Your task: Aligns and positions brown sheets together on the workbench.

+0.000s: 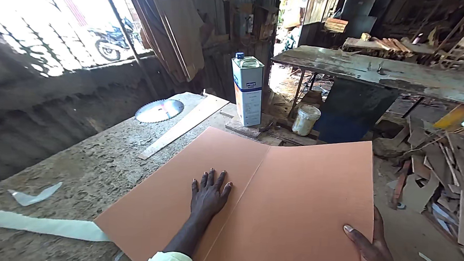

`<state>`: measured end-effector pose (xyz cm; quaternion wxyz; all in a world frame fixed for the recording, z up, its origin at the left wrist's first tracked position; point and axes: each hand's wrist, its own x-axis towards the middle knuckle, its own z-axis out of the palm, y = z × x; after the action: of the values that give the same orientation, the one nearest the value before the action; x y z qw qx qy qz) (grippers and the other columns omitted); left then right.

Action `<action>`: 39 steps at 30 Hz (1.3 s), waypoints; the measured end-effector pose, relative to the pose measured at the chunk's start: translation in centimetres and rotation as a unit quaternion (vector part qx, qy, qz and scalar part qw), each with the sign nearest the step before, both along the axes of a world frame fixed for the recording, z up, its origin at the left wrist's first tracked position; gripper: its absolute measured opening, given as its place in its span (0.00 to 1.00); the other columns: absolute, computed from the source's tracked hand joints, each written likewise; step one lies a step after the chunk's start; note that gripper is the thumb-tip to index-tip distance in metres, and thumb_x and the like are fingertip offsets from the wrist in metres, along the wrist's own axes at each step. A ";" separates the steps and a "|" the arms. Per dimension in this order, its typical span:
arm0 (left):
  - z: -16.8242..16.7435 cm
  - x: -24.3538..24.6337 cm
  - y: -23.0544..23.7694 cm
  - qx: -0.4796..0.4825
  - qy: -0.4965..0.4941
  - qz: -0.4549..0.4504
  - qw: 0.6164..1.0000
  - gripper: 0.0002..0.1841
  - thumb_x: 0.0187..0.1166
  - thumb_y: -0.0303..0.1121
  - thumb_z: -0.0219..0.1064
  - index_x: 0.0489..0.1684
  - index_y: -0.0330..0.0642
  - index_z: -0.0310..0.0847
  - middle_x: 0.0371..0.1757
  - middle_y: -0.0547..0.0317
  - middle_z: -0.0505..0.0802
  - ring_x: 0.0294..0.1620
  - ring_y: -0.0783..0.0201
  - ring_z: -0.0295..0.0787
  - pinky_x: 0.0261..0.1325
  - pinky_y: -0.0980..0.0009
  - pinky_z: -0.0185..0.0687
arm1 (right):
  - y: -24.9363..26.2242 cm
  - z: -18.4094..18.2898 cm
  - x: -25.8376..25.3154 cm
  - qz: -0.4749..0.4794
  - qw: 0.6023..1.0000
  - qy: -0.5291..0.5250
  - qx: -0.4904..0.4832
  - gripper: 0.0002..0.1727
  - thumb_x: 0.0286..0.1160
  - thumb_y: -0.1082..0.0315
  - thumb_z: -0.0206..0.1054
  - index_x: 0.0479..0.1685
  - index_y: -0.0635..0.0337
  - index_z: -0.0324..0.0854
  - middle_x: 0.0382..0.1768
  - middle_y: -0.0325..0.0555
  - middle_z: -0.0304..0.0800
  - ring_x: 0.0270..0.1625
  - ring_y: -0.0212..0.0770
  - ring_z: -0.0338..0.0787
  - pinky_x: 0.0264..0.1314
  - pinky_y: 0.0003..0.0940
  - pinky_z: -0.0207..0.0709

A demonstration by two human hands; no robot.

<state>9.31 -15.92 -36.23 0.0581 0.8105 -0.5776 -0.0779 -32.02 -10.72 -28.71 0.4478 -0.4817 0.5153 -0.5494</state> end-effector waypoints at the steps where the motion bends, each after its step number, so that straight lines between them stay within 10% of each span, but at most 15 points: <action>1: 0.0 0.0 0.0 0.000 0.000 0.000 1.000 0.36 0.82 0.73 0.29 0.92 0.82 0.53 0.97 0.61 0.56 0.97 0.52 0.43 0.92 0.34 0.27 | -0.1 0.3 0.1 0.003 1.000 -0.001 -0.002 0.52 0.67 0.71 0.67 0.95 0.43 0.42 0.79 0.42 0.74 0.70 0.34 0.85 0.63 0.30 0.87; 8: -0.3 0.1 -0.2 -0.004 0.000 0.006 1.000 0.37 0.81 0.74 0.27 0.92 0.84 0.53 0.96 0.63 0.56 0.97 0.53 0.42 0.92 0.35 0.26 | -0.8 0.8 0.5 0.002 1.000 0.012 -0.008 0.51 0.66 0.67 0.68 0.94 0.37 0.45 0.74 0.40 0.79 0.65 0.34 0.88 0.59 0.29 0.89; 13: 0.0 0.3 -0.2 0.007 0.008 0.004 1.000 0.36 0.83 0.71 0.27 0.93 0.82 0.52 0.97 0.61 0.54 0.97 0.52 0.41 0.92 0.34 0.25 | 0.5 -5.3 -1.7 -0.026 0.996 0.000 0.085 0.54 0.65 0.66 0.70 0.96 0.44 0.40 0.84 0.44 0.68 0.75 0.34 0.81 0.69 0.33 0.83; 18: 2.4 2.8 0.8 -0.005 0.229 -0.045 0.972 0.30 0.93 0.59 0.33 0.91 0.69 0.61 0.96 0.63 0.56 0.98 0.52 0.38 0.91 0.31 0.19 | 2.4 -11.6 -2.5 -0.039 0.967 -0.028 0.249 0.35 0.80 0.57 0.67 0.87 0.53 0.62 0.68 0.52 0.85 0.64 0.43 0.88 0.65 0.44 0.85; 22: 3.7 5.1 4.0 -0.065 0.349 -0.077 0.931 0.28 0.95 0.52 0.42 0.85 0.52 0.71 0.83 0.56 0.79 0.85 0.56 0.73 0.87 0.45 0.63 | 1.9 -10.7 -3.2 0.005 0.954 -0.114 0.279 0.38 0.77 0.53 0.71 0.86 0.49 0.62 0.58 0.53 0.91 0.55 0.46 0.94 0.56 0.46 0.90; 33: 12.0 7.4 20.5 -0.258 0.357 0.085 0.894 0.25 0.93 0.50 0.49 0.77 0.45 0.79 0.78 0.53 0.84 0.79 0.53 0.78 0.76 0.42 0.74 | 2.5 9.0 -2.7 0.126 0.969 -0.214 -0.004 0.40 0.74 0.69 0.72 0.87 0.39 0.60 0.58 0.53 0.90 0.51 0.48 0.95 0.48 0.46 0.93; 39: 18.9 0.7 22.9 -0.408 0.432 0.119 0.795 0.25 0.93 0.50 0.49 0.81 0.49 0.73 0.73 0.53 0.88 0.66 0.53 0.89 0.62 0.52 0.85 | 7.4 18.4 -19.4 0.126 0.955 -0.101 -0.247 0.44 0.55 0.60 0.86 0.76 0.50 0.66 0.53 0.31 0.92 0.54 0.30 0.93 0.56 0.32 0.91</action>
<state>9.97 7.01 -17.35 0.6361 0.6558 -0.3695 -0.1695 -51.39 -3.36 -10.35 0.4298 -0.5803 0.2507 -0.6447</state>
